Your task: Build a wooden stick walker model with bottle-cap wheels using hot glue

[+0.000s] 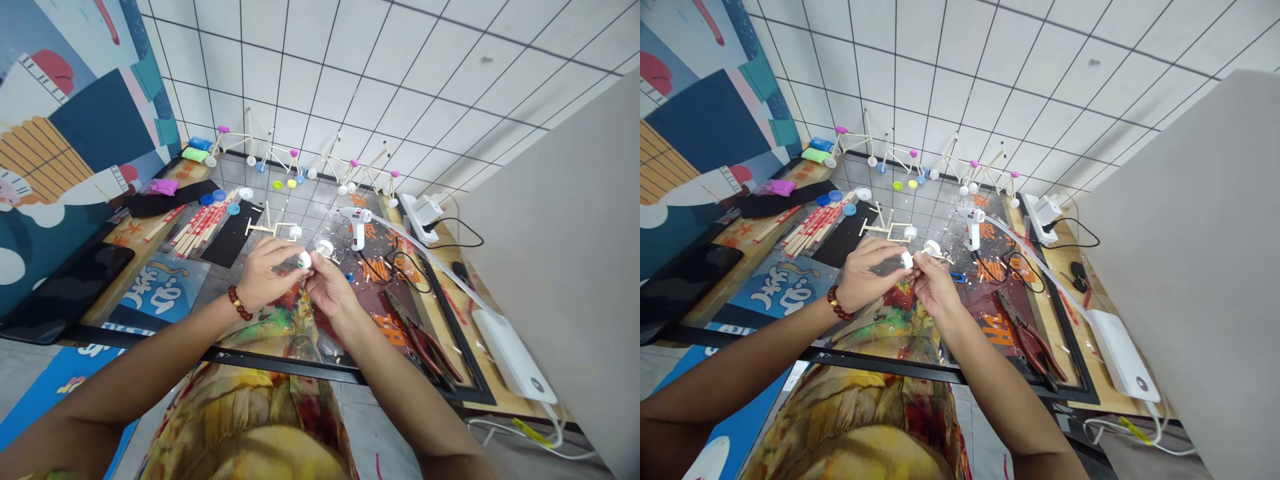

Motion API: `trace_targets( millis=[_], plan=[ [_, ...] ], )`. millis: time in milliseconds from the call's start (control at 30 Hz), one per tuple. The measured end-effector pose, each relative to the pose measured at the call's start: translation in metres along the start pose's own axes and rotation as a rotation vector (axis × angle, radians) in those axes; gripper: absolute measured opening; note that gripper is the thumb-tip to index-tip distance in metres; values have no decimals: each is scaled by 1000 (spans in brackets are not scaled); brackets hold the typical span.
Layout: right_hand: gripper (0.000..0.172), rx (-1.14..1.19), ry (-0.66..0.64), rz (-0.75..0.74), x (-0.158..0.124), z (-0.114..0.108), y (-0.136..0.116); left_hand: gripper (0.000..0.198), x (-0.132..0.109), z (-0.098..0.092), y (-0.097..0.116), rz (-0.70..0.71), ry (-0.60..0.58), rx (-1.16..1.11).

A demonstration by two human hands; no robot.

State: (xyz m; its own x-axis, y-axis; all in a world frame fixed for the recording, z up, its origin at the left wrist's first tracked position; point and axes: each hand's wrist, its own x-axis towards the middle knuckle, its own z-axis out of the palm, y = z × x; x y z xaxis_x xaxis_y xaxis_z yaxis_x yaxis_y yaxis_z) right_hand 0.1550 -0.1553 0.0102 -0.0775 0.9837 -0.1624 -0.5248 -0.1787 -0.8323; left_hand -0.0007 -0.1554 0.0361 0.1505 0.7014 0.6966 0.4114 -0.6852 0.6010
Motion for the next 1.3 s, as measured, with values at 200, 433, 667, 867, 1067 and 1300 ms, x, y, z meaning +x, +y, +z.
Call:
trace_targets(
  millis=[200,433,667,867,1067,1300],
  plan=[
    [35,117,46,39,-2,7,-1,28,-1,0,1,-22,-9,20],
    [36,124,50,4,-6,15,-4,30,0,0,-1,-150,-14,-41],
    [37,210,17,91,-11,18,-9,34,1,-3,-7,-380,-27,-203],
    [44,227,52,68,-9,15,-13,39,0,-6,-14,-436,-25,-226],
    [47,158,2,8,-7,8,-15,39,0,-8,-13,-438,-66,-244],
    [44,-207,-51,-135,-9,2,-26,38,0,-11,-13,-412,-83,-266]
  ],
)
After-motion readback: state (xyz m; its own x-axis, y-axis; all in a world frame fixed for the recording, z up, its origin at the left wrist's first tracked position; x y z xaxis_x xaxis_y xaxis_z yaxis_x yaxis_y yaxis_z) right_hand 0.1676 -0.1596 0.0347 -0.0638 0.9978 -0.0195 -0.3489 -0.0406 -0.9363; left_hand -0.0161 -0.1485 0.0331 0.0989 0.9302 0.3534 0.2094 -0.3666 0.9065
